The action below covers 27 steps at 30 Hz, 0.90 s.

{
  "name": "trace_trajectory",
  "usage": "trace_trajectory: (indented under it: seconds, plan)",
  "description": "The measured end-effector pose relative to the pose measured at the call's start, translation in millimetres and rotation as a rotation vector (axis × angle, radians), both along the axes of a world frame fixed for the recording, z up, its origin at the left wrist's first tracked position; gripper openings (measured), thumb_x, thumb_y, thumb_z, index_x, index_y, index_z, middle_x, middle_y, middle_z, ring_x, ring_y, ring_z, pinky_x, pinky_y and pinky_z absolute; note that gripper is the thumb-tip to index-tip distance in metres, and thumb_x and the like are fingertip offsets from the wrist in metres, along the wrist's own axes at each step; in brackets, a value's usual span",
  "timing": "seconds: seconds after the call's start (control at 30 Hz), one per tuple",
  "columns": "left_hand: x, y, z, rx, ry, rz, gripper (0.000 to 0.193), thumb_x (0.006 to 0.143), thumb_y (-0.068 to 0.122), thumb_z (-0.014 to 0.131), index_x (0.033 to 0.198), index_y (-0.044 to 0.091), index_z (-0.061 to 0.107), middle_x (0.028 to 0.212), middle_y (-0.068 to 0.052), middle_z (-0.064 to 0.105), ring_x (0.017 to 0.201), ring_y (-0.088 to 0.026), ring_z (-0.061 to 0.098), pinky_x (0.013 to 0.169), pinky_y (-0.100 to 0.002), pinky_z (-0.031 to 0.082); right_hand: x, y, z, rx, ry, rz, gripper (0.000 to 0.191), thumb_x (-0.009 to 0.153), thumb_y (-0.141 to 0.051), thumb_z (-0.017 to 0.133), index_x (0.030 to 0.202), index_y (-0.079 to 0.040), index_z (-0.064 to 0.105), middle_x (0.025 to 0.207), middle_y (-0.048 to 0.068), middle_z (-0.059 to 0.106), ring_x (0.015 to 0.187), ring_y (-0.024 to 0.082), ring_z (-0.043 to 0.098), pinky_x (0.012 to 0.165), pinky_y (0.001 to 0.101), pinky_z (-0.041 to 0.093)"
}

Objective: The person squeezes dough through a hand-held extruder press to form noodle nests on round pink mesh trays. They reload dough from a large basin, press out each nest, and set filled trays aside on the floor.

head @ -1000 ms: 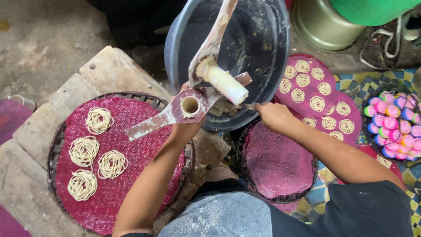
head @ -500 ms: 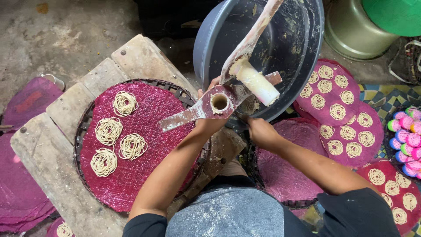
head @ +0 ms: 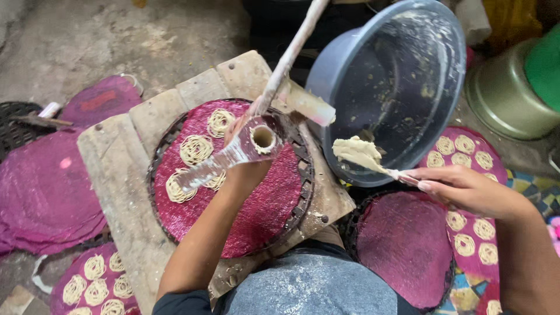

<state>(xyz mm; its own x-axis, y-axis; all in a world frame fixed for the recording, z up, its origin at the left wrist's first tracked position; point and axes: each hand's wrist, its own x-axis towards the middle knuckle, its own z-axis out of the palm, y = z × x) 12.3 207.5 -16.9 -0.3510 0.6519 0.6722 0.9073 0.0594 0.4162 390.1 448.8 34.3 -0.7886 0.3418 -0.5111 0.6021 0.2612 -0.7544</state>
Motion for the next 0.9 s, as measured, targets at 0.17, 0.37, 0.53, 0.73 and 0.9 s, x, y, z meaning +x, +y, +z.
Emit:
trace_trajectory:
  seconds: [0.17, 0.37, 0.53, 0.73, 0.9]
  plan:
    - [25, -62, 23, -0.417, -0.372, -0.014, 0.059, 0.091, 0.021, 0.075, 0.146, 0.018, 0.054, 0.113, -0.011, 0.069, 0.093, -0.026, 0.069, 0.075, -0.042, 0.058, -109, -39, 60, 0.075, 0.136, 0.514, 0.042, 0.101, -0.029, 0.059, 0.136, -0.010, 0.070, 0.098, 0.005, 0.080, 0.081, 0.016, 0.067, 0.068, 0.0329, 0.056]
    - [32, -107, -17, -0.284, -0.330, -0.155, 0.070, 0.079, 0.024, 0.081, 0.141, 0.010, 0.053, 0.116, -0.016, 0.069, 0.099, -0.030, 0.069, 0.081, -0.042, 0.057, -229, -157, 78, 0.930, -0.358, 0.950, 0.019, 0.096, -0.023, 0.057, 0.109, -0.011, 0.065, 0.094, 0.005, 0.073, 0.088, 0.025, 0.074, 0.075, 0.0413, 0.059]
    - [30, -145, -66, -0.642, -0.829, -0.107, 0.047, 0.083, 0.023, 0.076, 0.129, 0.017, 0.070, 0.115, -0.008, 0.076, 0.100, -0.020, 0.074, 0.087, -0.033, 0.063, -245, -222, 74, 1.429, 0.387, 1.294, 0.035, 0.085, -0.020, 0.061, 0.116, -0.004, 0.061, 0.094, 0.008, 0.068, 0.086, 0.025, 0.073, 0.065, 0.0336, 0.059]
    - [-2, -179, -67, -0.285, -0.925, 0.007, 0.060, 0.077, 0.020, 0.077, 0.134, 0.013, 0.060, 0.116, -0.007, 0.073, 0.105, -0.019, 0.070, 0.089, -0.037, 0.058, -244, -203, 134, 1.303, 0.070, 1.081, 0.051, 0.083, -0.015, 0.064, 0.135, -0.017, 0.060, 0.098, 0.000, 0.067, 0.091, 0.019, 0.072, 0.069, 0.0316, 0.059]
    - [-5, -189, -57, -0.354, -0.546, 0.043, 0.046, 0.084, 0.017, 0.076, 0.127, 0.007, 0.063, 0.116, -0.012, 0.070, 0.103, -0.024, 0.069, 0.088, -0.039, 0.058, -256, -188, 128, 1.303, 0.015, 1.130, 0.063, 0.079, -0.012, 0.066, 0.141, -0.014, 0.058, 0.105, 0.000, 0.069, 0.089, 0.014, 0.072, 0.073, 0.0291, 0.060]
